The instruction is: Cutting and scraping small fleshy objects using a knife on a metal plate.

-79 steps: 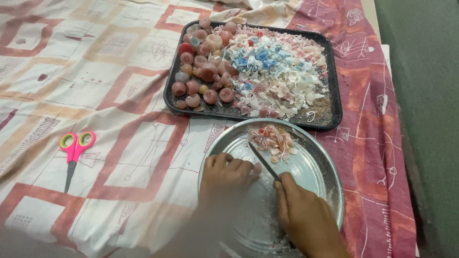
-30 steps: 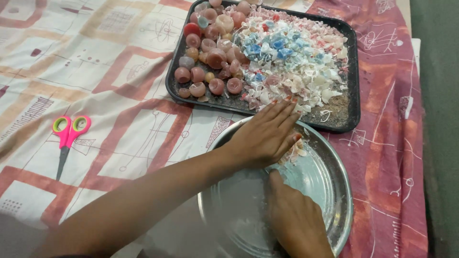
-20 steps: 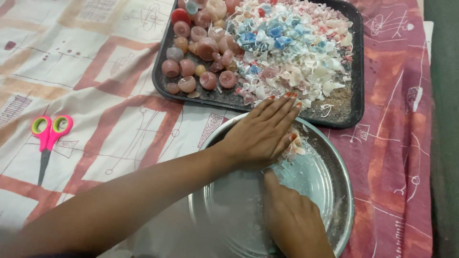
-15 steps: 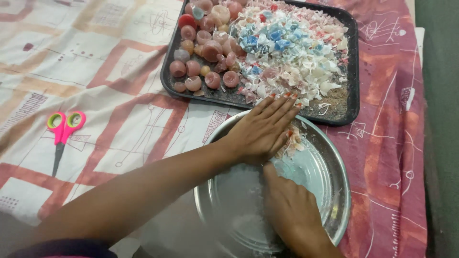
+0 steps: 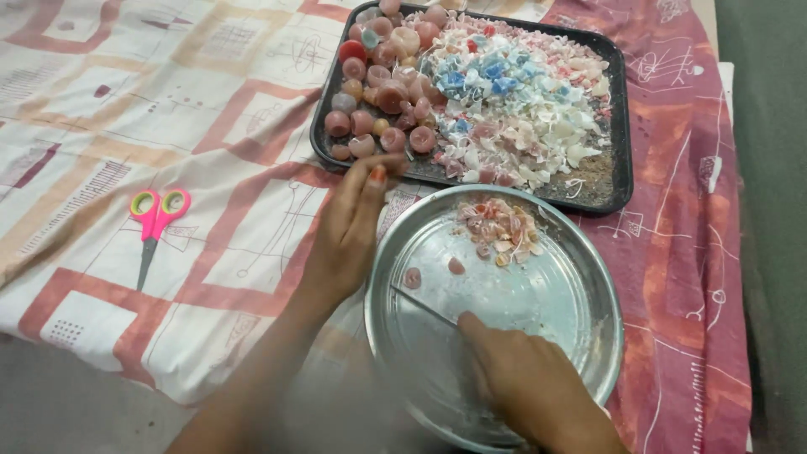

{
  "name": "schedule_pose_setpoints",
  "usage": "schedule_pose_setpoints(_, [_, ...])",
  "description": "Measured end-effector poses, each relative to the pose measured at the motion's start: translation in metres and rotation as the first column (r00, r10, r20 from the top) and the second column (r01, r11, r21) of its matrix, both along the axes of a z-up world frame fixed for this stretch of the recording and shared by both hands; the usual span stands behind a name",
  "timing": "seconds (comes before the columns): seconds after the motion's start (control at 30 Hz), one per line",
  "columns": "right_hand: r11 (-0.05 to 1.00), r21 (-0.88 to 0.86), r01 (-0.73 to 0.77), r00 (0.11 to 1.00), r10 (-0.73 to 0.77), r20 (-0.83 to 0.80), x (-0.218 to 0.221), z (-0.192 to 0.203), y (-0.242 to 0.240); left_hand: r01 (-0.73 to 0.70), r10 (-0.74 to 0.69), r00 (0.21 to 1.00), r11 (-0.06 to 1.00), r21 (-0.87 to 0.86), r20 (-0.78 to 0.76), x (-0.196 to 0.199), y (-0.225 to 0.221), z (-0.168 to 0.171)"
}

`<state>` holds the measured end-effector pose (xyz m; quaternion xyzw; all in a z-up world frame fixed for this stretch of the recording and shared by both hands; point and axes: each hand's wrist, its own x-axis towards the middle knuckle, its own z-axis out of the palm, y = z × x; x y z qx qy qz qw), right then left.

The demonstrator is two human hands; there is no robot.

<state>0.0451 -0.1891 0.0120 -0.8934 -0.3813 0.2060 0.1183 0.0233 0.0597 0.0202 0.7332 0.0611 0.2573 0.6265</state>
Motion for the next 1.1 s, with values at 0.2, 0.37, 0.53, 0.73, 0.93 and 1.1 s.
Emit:
schedule_pose_setpoints(0.2, [0.929, -0.226, 0.295, 0.953, -0.268, 0.144, 0.037, 0.024, 0.013, -0.112, 0.143, 0.969, 0.982, 0.154, -0.204, -0.048, 0.002, -0.015])
schedule_pose_setpoints(0.37, [0.959, -0.209, 0.189, 0.982, -0.183, 0.049, 0.039, 0.015, -0.001, -0.108, 0.153, 0.963, 0.973, 0.202, -0.220, -0.045, -0.006, -0.009])
schedule_pose_setpoints(0.53, [0.915, -0.282, 0.289, 0.956, -0.292, 0.033, 0.052, 0.033, 0.009, -0.090, 0.145, 0.949, 0.976, 0.197, -0.281, -0.035, -0.004, 0.005])
schedule_pose_setpoints(0.73, [0.960, -0.233, 0.157, 0.980, -0.181, -0.084, 0.050, 0.016, 0.000, -0.190, 0.288, 0.937, 0.894, 0.406, -0.196, -0.020, 0.016, 0.000])
schedule_pose_setpoints(0.93, [0.936, -0.291, 0.197, 0.977, -0.213, -0.025, 0.044, -0.013, 0.002, -0.248, 0.303, 0.951, 0.613, 0.750, 0.068, 0.029, 0.057, -0.010])
schedule_pose_setpoints(1.1, [0.902, -0.328, 0.280, 0.954, -0.298, -0.006, 0.036, 0.001, 0.012, -0.254, 0.274, 0.951, 0.427, 0.868, 0.143, 0.092, 0.075, -0.017])
